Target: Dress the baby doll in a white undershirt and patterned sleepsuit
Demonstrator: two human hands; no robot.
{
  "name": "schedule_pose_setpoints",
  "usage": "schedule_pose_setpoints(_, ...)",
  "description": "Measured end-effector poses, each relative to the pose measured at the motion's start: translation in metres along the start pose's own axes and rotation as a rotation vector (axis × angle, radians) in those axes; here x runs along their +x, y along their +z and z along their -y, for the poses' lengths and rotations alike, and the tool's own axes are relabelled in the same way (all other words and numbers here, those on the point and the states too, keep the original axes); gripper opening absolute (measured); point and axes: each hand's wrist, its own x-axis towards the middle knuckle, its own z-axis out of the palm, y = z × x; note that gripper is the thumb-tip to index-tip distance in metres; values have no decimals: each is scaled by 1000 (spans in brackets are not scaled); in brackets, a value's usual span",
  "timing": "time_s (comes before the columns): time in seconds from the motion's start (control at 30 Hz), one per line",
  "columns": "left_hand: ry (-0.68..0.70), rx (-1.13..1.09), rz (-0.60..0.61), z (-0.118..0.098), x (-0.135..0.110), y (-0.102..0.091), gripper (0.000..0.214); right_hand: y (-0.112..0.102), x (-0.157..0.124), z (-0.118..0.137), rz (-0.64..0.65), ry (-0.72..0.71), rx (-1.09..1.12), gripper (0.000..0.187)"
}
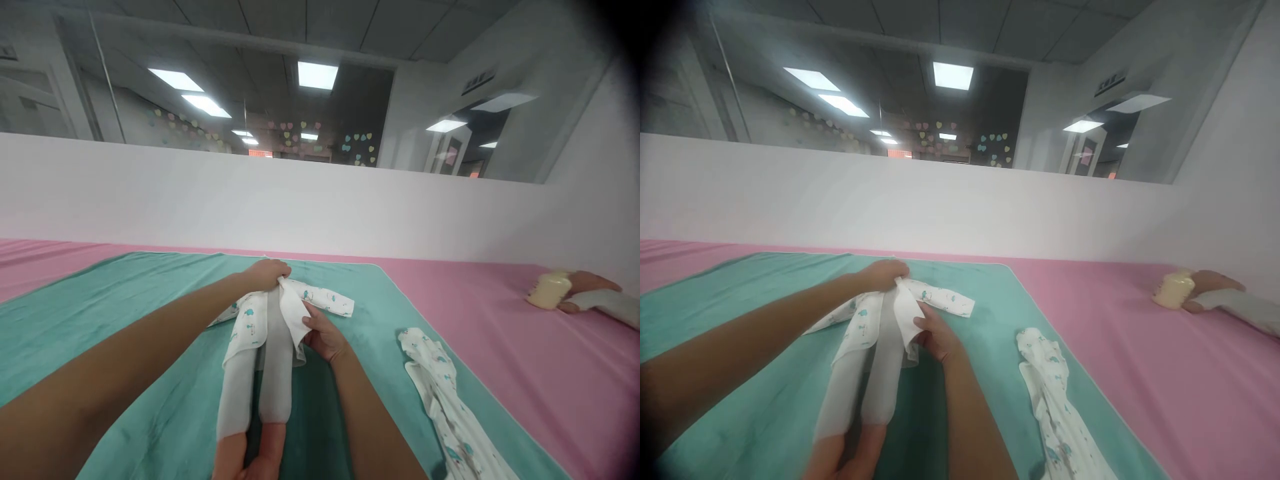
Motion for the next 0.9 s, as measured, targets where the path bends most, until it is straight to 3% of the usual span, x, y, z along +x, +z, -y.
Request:
schedule_pose_setpoints(0.17, 161, 252, 18, 11, -26, -3, 21, -2, -7, 2, 163, 67, -11, 58)
schedule_pose_setpoints(0.3, 179, 232, -1, -1, -50, -4, 22, -1, -12, 6, 252, 100, -33, 59)
schedule_pose_setpoints(0.4, 70, 114, -55, -22, -69, -3, 20, -7, -8, 6, 100, 0, 73, 47)
schedule_pose_setpoints(0.57, -229, -243, -230, -65, -103, 13, 25, -29, 12, -6, -292, -146, 196, 33)
schedule_pose_setpoints(0.67, -352, -373, -281, -87, -121, 24, 34, -35, 23, -19, -473, -108, -10, 25)
schedule_pose_setpoints(0.77, -320, -370, -300, -99, -133, 31, 35, -31, 27, -30, -517, -145, -471, 37)
schedule_pose_setpoints(0.83, -297, -389, -292, -96, -136, 33, 22, -26, 28, -32, -512, -229, -750, 41)
schedule_pose_setpoints(0.9, -361, -443, -340, -85, -130, 33, 19, -23, 28, -32, -509, -272, -893, 42)
